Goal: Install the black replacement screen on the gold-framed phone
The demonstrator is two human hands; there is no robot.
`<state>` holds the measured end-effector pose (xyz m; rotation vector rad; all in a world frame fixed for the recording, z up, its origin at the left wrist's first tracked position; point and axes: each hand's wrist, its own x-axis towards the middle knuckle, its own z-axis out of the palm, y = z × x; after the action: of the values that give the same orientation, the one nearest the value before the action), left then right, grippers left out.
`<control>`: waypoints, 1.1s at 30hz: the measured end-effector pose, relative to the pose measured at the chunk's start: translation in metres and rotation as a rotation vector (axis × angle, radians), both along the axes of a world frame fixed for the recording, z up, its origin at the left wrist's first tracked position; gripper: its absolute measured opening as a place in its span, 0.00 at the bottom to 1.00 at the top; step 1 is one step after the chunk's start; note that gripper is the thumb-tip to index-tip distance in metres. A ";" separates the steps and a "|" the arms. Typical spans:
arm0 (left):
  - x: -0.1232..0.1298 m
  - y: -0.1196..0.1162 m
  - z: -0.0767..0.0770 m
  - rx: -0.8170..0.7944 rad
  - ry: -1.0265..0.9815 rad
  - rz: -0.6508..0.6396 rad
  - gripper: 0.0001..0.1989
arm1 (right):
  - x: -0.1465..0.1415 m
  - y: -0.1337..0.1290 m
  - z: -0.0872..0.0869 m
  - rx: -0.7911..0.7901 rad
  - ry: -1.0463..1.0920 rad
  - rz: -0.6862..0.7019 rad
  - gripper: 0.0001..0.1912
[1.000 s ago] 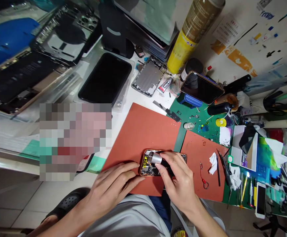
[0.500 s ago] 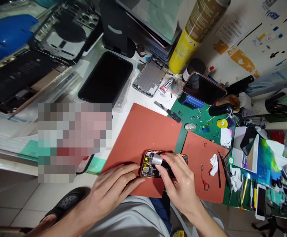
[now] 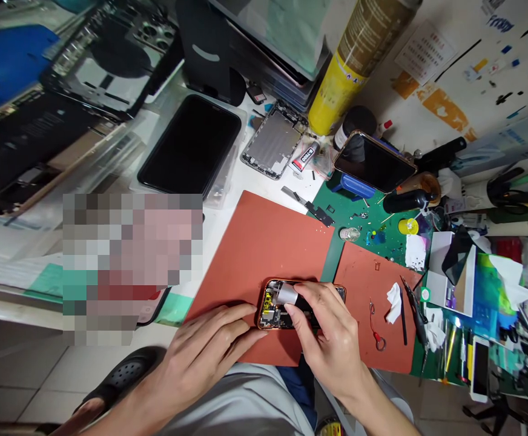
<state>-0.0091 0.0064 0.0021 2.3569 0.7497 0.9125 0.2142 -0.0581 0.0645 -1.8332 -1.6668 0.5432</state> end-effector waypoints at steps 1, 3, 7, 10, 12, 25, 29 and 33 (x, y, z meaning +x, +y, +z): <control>0.000 0.000 -0.001 0.004 -0.004 0.000 0.04 | 0.000 0.000 0.000 0.003 -0.001 0.001 0.17; -0.001 -0.001 -0.002 0.010 -0.003 0.003 0.05 | 0.000 0.002 0.001 0.007 -0.005 0.006 0.17; -0.001 -0.001 -0.003 0.016 0.004 0.010 0.06 | -0.001 0.003 0.003 0.018 -0.016 0.019 0.18; 0.000 0.000 -0.001 0.010 0.004 0.002 0.05 | -0.001 0.004 0.002 0.032 -0.025 0.019 0.19; 0.000 0.000 0.000 0.003 0.001 -0.003 0.05 | -0.001 0.004 0.002 0.036 -0.026 0.017 0.20; -0.002 -0.001 -0.003 -0.017 -0.012 -0.016 0.11 | -0.004 0.003 0.002 0.049 -0.039 -0.011 0.20; 0.000 -0.001 -0.002 -0.027 -0.016 -0.015 0.10 | -0.004 0.002 0.002 0.055 -0.051 -0.028 0.20; 0.000 0.000 -0.002 -0.013 -0.017 -0.017 0.11 | -0.005 0.001 0.001 0.072 -0.069 -0.033 0.20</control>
<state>-0.0087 0.0064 0.0006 2.3376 0.7264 0.9167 0.2090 -0.0573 0.0658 -1.8430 -1.6762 0.4052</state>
